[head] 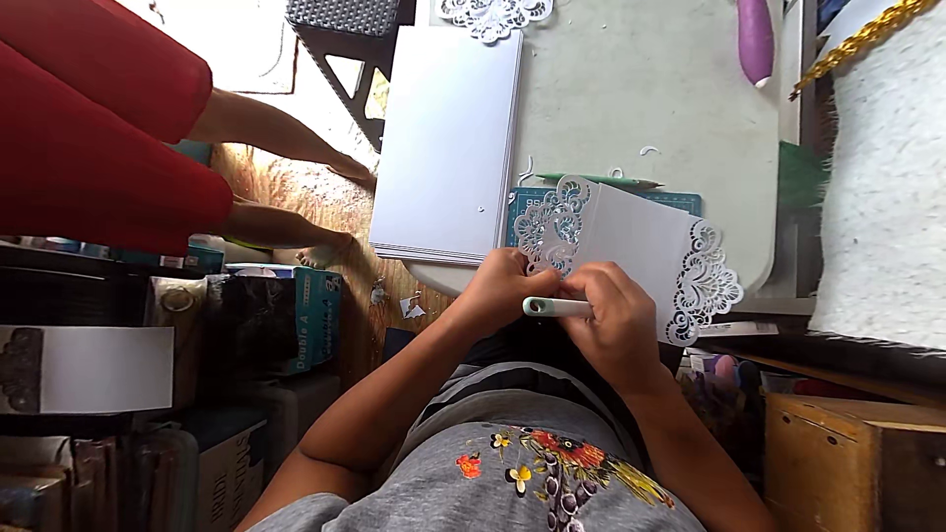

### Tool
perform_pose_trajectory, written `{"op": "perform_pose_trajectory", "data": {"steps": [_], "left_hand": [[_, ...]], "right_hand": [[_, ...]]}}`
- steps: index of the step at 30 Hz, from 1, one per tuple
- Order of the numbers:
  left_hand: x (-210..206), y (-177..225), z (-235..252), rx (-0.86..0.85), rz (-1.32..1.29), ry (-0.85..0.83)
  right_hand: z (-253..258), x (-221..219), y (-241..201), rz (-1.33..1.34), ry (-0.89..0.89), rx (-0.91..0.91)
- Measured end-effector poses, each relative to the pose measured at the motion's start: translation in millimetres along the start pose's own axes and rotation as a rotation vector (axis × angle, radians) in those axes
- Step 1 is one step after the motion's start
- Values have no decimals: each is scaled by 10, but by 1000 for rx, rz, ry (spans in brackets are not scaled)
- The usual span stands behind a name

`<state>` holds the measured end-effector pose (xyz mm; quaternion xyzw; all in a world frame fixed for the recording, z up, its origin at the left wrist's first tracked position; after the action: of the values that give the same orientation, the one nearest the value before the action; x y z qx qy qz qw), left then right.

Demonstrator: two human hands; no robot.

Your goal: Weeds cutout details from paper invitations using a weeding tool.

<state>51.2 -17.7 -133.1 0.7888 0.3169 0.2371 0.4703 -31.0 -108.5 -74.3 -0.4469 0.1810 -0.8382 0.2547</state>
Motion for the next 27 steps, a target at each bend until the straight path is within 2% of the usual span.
{"op": "perform_pose_trajectory", "data": {"steps": [7,12,16,19,22,27], "left_hand": [[24,65,-23,-9,20,7],[69,-34,38,36,-76,-26],[77,-87,49,49,-205,-1],[71,-57,52,22,-165,43],[95,-63,63,-10,-114,94],[65,-103,49,23,-171,61]], "right_hand": [[18,36,38,69,20,-48],[30,444,190,132,231,-104],[32,656,374,438,383,-147],[35,563,546,705,383,-245],[3,355,657,849,377,-381],[-42,38,703,984,304,-318]]}}
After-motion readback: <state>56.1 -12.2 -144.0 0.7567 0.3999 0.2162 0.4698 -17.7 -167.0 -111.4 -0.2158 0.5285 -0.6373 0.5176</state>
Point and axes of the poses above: each hand's wrist, its own z-axis towards the middle knuckle, its own x-axis out of the back of the hand, y = z × x, the point moved 10 cm from there along z, towards the middle knuckle, and after that the axes turned 3 degrees about x, right-handed, at the moved point
